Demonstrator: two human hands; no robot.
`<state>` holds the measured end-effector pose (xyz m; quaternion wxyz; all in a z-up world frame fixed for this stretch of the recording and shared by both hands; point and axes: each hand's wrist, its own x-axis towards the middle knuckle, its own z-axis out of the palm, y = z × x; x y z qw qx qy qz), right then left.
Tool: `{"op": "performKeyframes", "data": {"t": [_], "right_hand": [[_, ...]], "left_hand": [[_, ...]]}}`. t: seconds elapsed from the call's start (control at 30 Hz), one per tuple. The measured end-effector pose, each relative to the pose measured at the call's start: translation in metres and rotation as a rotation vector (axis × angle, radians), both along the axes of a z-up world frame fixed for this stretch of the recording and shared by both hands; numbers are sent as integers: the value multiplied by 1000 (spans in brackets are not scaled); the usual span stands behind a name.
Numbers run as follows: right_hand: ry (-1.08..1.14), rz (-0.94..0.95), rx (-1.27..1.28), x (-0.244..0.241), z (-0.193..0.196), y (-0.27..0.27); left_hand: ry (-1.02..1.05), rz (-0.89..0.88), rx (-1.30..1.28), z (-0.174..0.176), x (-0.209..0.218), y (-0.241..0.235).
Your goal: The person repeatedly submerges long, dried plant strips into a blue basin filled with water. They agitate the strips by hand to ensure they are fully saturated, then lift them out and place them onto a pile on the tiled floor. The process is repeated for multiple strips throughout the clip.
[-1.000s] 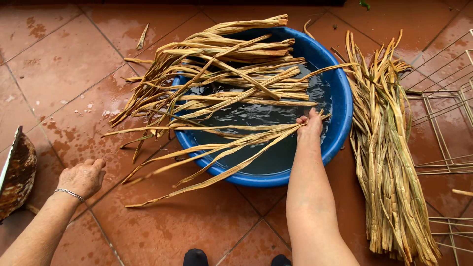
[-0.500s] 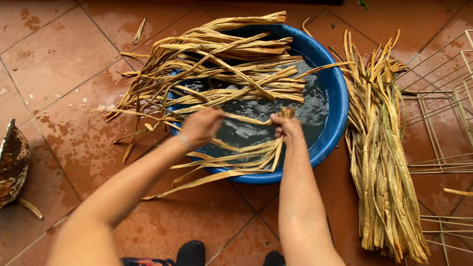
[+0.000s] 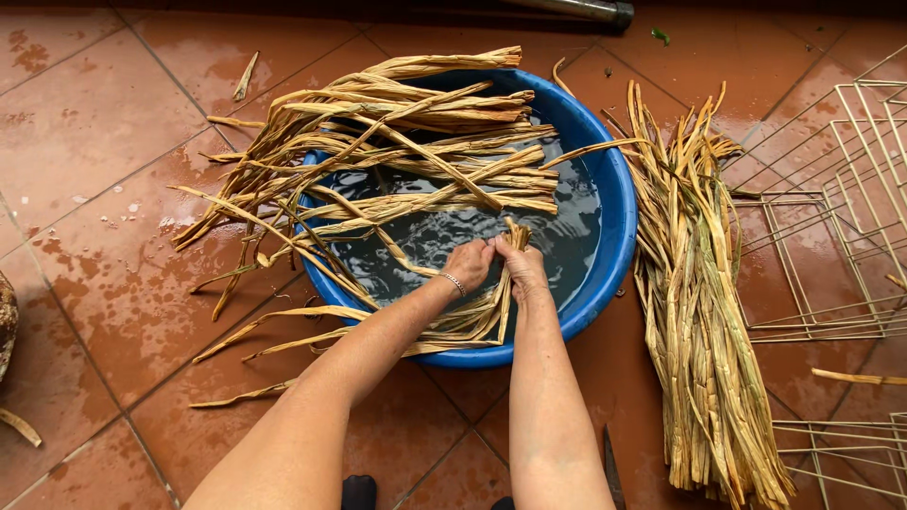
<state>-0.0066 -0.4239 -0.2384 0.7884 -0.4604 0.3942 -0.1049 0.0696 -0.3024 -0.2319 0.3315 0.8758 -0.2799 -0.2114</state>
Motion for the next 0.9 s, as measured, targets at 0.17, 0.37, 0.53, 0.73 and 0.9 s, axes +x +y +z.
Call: {"op": "performKeyframes", "data": {"t": [0.17,0.37,0.53,0.73,0.9], "right_hand": [[79,-129,27,13,-48,-10],[-93,-400,184,26,-92,-22],[-40,-420,409,16,-104,-49],[-81,-445,541,11,-107,-70],[-40,-508,463,14,-107,-75]], "left_hand": [[21,-121,-43,-21,-8,-16],[-150,-323,319,20,-20,-21],[-231,-418,387,69,-44,7],[-402,-570,322,101,-58,52],[-398,-649,302,129,-61,115]]}}
